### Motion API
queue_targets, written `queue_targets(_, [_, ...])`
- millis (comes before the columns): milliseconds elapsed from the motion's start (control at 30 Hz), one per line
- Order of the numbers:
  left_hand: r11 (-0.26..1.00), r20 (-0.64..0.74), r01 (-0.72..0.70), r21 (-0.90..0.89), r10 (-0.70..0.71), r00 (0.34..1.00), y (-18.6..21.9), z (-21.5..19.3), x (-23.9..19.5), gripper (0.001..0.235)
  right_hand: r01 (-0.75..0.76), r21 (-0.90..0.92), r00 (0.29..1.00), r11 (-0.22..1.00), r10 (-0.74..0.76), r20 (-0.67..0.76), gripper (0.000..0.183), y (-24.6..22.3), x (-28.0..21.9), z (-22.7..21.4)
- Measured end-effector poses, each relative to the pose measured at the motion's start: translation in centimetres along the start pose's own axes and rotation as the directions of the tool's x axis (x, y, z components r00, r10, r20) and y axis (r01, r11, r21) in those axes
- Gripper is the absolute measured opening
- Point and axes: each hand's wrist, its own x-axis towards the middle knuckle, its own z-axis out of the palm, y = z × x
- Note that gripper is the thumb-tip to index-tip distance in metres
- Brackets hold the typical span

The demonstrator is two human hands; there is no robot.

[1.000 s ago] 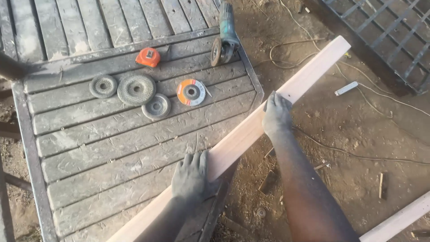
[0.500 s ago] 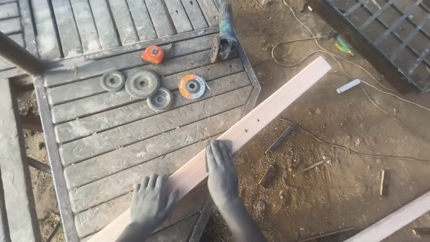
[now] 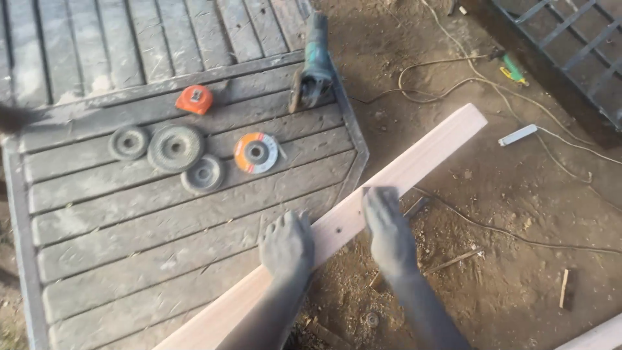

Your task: Manually sanding a wooden plank with sandpaper on a metal workbench in a workshop environment.

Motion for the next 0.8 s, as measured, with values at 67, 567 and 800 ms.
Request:
queue_targets(67, [0.998, 0.176, 0.070, 0.003, -0.069, 0.982, 1.5, -2.3, 0.4, 0.047, -0.178, -0.063, 0.966, 0.982, 0.187, 0.178, 0.074, 3.8, 5.7, -3.2])
queue_targets(567, [0.971, 0.299, 0.212, 0.108, -0.235, 0.925, 2.2, -2.5, 1.1, 0.056, -0.297, 0.027, 0.896, 0.955, 0.269, 0.354, 0.035, 2.3, 9.2, -7.9])
queue_targets(800, [0.968, 0.331, 0.228, 0.104, -0.249, 0.910, 2.3, -3.4, 1.0, 0.052, -0.149, 0.102, 0.927, 0.984, 0.103, 0.360, 0.057, -1.5, 4.1, -3.2])
